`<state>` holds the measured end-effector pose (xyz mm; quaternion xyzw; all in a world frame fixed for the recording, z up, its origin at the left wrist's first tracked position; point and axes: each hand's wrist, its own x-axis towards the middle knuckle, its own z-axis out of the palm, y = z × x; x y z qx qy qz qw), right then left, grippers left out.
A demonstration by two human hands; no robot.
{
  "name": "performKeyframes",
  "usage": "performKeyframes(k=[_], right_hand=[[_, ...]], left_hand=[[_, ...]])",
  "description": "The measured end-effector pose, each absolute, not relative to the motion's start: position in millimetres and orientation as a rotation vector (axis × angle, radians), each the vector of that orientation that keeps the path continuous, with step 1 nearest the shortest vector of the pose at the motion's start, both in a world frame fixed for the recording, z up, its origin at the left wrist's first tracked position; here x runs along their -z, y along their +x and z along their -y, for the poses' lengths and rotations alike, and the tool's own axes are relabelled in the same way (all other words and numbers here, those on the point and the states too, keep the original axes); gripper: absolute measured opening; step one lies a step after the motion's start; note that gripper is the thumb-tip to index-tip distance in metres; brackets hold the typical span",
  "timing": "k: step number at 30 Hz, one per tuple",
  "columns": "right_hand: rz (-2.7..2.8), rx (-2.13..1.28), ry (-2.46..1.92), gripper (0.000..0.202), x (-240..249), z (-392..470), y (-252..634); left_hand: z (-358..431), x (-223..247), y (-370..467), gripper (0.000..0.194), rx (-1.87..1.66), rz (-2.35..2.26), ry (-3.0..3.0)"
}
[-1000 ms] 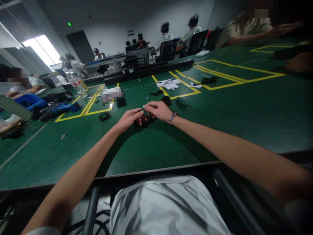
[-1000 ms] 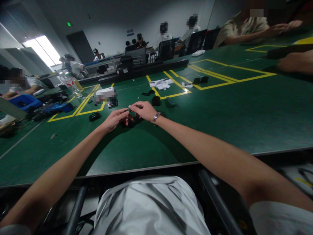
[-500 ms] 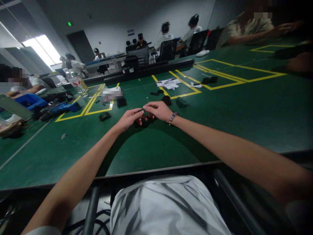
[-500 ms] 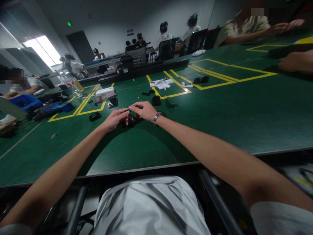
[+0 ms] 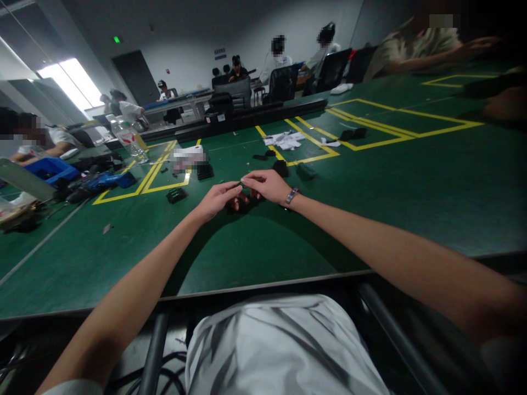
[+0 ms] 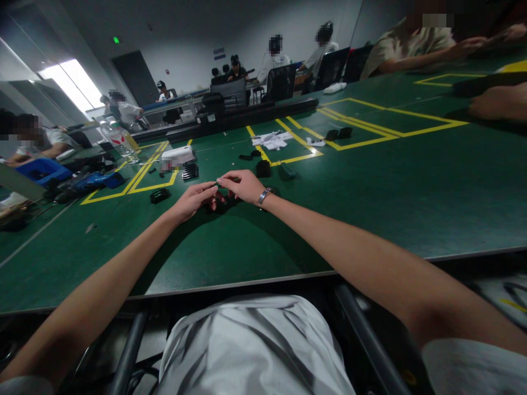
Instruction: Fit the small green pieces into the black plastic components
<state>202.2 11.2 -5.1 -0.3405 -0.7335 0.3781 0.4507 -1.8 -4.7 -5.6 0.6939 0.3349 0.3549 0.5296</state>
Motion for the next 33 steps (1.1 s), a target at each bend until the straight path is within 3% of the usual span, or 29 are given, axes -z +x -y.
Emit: performKeyframes(k=[20, 33], right_hand=[[1.823, -0.953, -0.835, 0.043, 3.2, -9.2, 203.0], [1.743, -0.877, -0.842, 0.031, 1.5, -3.8, 198.2]], left_hand=[[5.2, 5.9, -1.6, 0.047, -0.851, -0.798, 1.665], [3.6, 7.4, -0.3, 0.046, -0.896, -0.836, 1.627]])
